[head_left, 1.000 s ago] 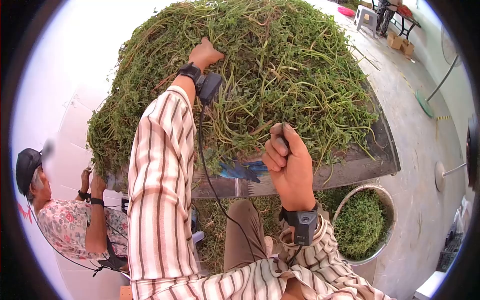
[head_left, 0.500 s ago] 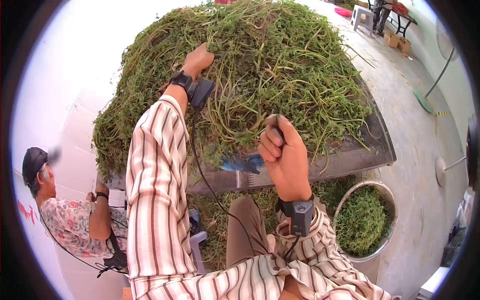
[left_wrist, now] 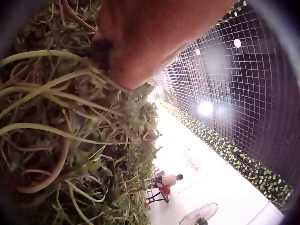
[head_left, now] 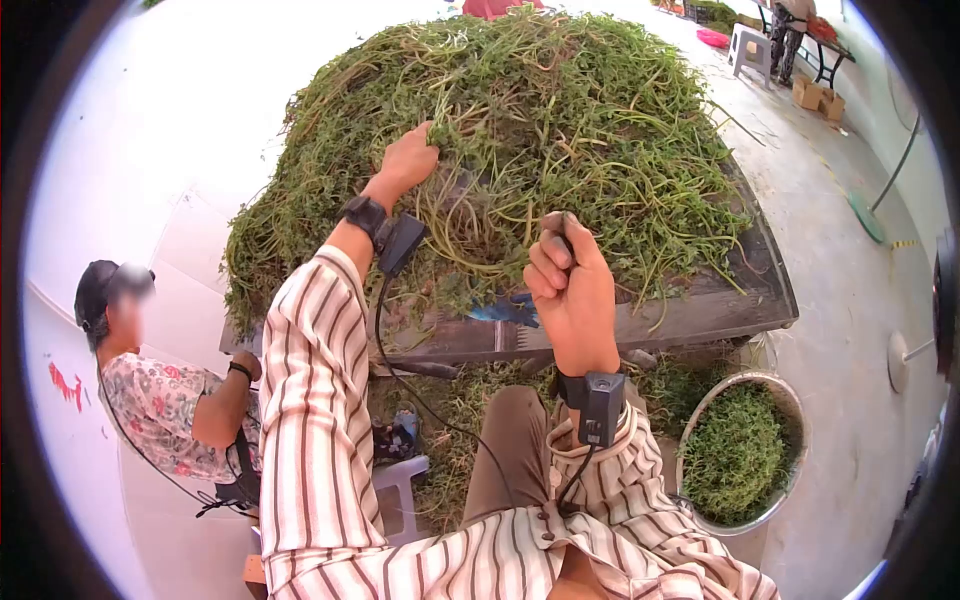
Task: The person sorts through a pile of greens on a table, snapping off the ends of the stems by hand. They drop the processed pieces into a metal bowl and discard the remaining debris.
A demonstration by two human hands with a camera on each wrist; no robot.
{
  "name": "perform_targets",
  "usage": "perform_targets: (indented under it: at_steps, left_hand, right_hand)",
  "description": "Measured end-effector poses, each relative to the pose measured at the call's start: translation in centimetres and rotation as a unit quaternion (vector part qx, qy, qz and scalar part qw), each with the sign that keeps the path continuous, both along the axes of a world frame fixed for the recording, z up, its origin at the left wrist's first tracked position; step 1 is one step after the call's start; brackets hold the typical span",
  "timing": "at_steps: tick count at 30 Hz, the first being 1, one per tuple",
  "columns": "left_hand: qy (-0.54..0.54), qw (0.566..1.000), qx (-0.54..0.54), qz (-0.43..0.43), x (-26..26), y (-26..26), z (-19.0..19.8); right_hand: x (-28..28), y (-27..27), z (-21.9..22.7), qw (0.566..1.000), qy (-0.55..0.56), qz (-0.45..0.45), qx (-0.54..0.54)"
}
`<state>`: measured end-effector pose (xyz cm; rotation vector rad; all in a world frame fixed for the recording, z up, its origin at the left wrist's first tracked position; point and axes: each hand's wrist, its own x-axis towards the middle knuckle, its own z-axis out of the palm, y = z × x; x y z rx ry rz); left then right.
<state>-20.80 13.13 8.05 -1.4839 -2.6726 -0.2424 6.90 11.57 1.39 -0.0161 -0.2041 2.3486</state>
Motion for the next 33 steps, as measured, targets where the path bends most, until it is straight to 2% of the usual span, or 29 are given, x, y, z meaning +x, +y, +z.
perform_targets:
  at_steps: [5, 7, 11, 17, 23, 25, 27, 29, 30, 31, 33]
  left_hand:
    - [-0.009, 1.0, -0.016, -0.001, -0.4, -3.2, -1.6]
    - [0.052, 0.995, 0.066, -0.053, -0.2, -4.3, -2.6]
    - [0.068, 0.995, 0.063, -0.039, 1.3, -6.2, -3.4]
    - [0.05, 0.996, 0.069, -0.029, 2.3, -8.5, -4.1]
    - [-0.003, 0.994, 0.091, -0.061, 1.2, -8.9, -6.3]
    - [0.018, 0.997, 0.065, -0.028, 1.5, -8.4, -5.9]
    - [-0.023, 0.997, 0.069, -0.028, 2.0, -8.9, -5.4]
    - [-0.022, 0.993, 0.109, -0.046, 3.9, -9.7, -3.6]
    - [-0.092, 0.985, 0.14, -0.043, 4.9, -10.4, -2.8]
    - [-0.09, 0.985, 0.143, -0.045, 5.9, -11.3, -2.4]
    - [-0.059, 0.975, 0.215, -0.007, 8.0, -13.5, -2.2]
  right_hand:
    - [-0.4, -0.2, -0.3, 1.0, 0.021, 0.012, -0.005]
    - [-0.3, -0.1, -0.3, 1.0, 0.025, 0.01, -0.006]
    - [-0.4, 0.0, -0.5, 0.999, 0.036, 0.017, -0.018]
    - [-0.6, -0.1, -0.8, 0.997, 0.056, 0.039, -0.021]
    - [-0.6, -0.9, -1.1, 0.997, 0.046, 0.06, -0.026]
    - [-0.3, -0.7, -1.0, 0.997, 0.034, 0.062, -0.024]
    - [0.1, -0.8, -1.0, 0.997, 0.051, 0.054, -0.021]
    - [0.5, -0.7, -0.8, 0.998, 0.032, 0.06, -0.016]
    - [0.6, -0.6, -0.7, 0.998, 0.032, 0.054, -0.017]
    - [0.7, -0.4, -0.6, 0.998, 0.036, 0.045, -0.02]
    - [0.8, -0.5, -0.6, 0.998, 0.035, 0.038, -0.021]
